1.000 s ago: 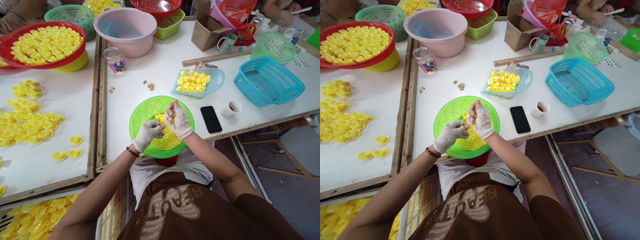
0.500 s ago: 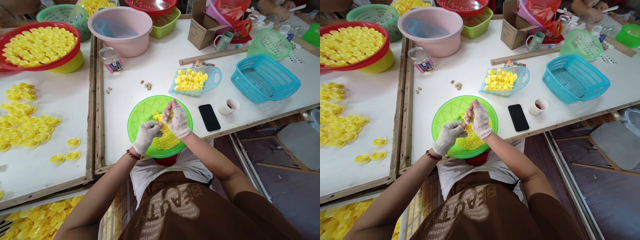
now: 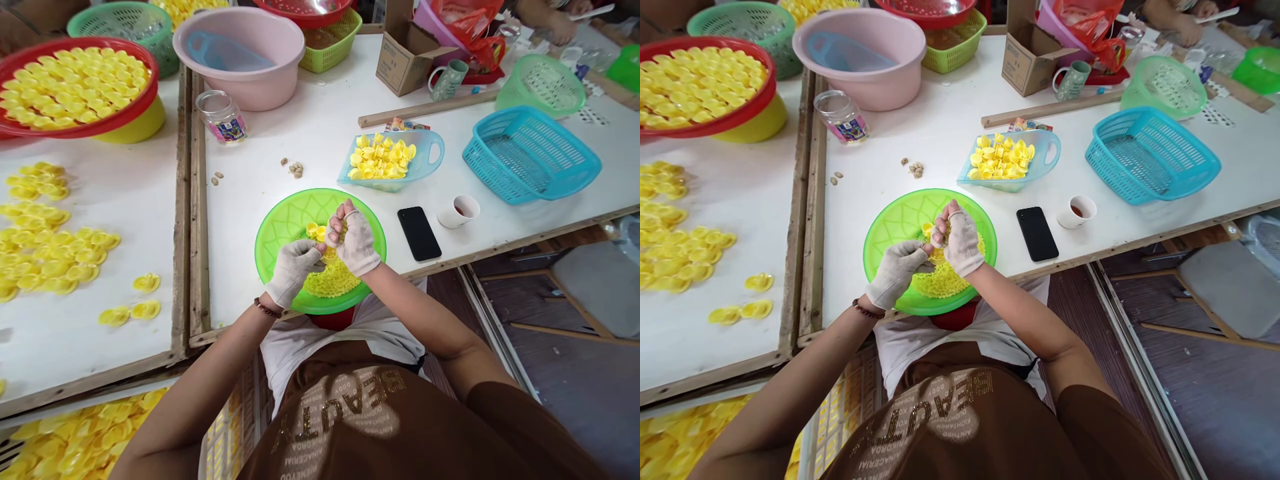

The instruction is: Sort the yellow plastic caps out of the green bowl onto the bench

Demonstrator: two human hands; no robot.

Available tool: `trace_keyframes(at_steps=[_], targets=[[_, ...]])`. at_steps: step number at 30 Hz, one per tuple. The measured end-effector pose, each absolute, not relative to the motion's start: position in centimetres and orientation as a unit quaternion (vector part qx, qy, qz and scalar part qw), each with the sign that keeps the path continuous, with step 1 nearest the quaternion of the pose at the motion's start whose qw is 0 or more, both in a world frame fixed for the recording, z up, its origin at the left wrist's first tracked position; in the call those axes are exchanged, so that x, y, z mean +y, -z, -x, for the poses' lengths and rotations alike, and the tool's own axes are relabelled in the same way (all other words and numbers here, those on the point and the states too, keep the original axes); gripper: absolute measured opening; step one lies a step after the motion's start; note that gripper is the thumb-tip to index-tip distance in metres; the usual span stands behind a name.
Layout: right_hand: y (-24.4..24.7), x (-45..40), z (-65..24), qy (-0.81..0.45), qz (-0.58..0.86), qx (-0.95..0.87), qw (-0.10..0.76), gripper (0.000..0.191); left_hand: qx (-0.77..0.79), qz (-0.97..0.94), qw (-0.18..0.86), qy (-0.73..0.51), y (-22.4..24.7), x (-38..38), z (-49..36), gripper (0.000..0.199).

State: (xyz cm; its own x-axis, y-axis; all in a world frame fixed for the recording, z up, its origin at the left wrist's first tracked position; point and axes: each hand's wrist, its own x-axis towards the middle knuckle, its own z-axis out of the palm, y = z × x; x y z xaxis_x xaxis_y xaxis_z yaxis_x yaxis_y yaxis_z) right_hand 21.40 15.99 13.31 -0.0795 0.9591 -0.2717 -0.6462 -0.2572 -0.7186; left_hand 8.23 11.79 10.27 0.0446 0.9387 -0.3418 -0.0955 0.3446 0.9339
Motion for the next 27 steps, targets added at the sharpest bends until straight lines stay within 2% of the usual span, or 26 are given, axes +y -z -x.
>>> trace_keyframes(at_steps=[6,10,14,17,19,23,25,27], targets=[[-13.1,16.8,-22.5,-0.742,0.368,-0.154,0.539,0.041,0.542,-0.379,0.614,-0.429,-10.2,11.7,-7.6,0.046],[-12.2,15.9,-23.8,-0.679,0.423,-0.346,0.490,0.037,0.571,-0.420,0.533,-0.462,-10.5,11.6,-6.9,0.039],[-11.2,14.3,-24.2,-0.543,0.452,-0.585,0.399,0.015,0.569,-0.427,0.509,-0.485,-10.6,11.7,-6.9,0.031],[-10.9,13.8,-24.1,-0.477,0.449,-0.655,0.378,0.023,0.566,-0.444,0.500,-0.483,-10.7,11.7,-7.3,0.027],[-10.9,13.8,-24.3,-0.496,0.443,-0.655,0.358,0.023,0.571,-0.460,0.485,-0.477,-10.8,11.7,-7.4,0.026],[-11.0,14.2,-24.9,-0.657,0.396,-0.569,0.297,0.026,0.587,-0.491,0.447,-0.463,-11.1,11.7,-7.2,0.028],[-11.0,14.3,-25.0,-0.691,0.390,-0.522,0.314,0.026,0.594,-0.506,0.426,-0.458,-11.1,11.6,-7.1,0.028],[-11.0,14.3,-24.9,-0.661,0.408,-0.530,0.341,0.024,0.592,-0.512,0.422,-0.457,-11.2,11.6,-7.2,0.026]])
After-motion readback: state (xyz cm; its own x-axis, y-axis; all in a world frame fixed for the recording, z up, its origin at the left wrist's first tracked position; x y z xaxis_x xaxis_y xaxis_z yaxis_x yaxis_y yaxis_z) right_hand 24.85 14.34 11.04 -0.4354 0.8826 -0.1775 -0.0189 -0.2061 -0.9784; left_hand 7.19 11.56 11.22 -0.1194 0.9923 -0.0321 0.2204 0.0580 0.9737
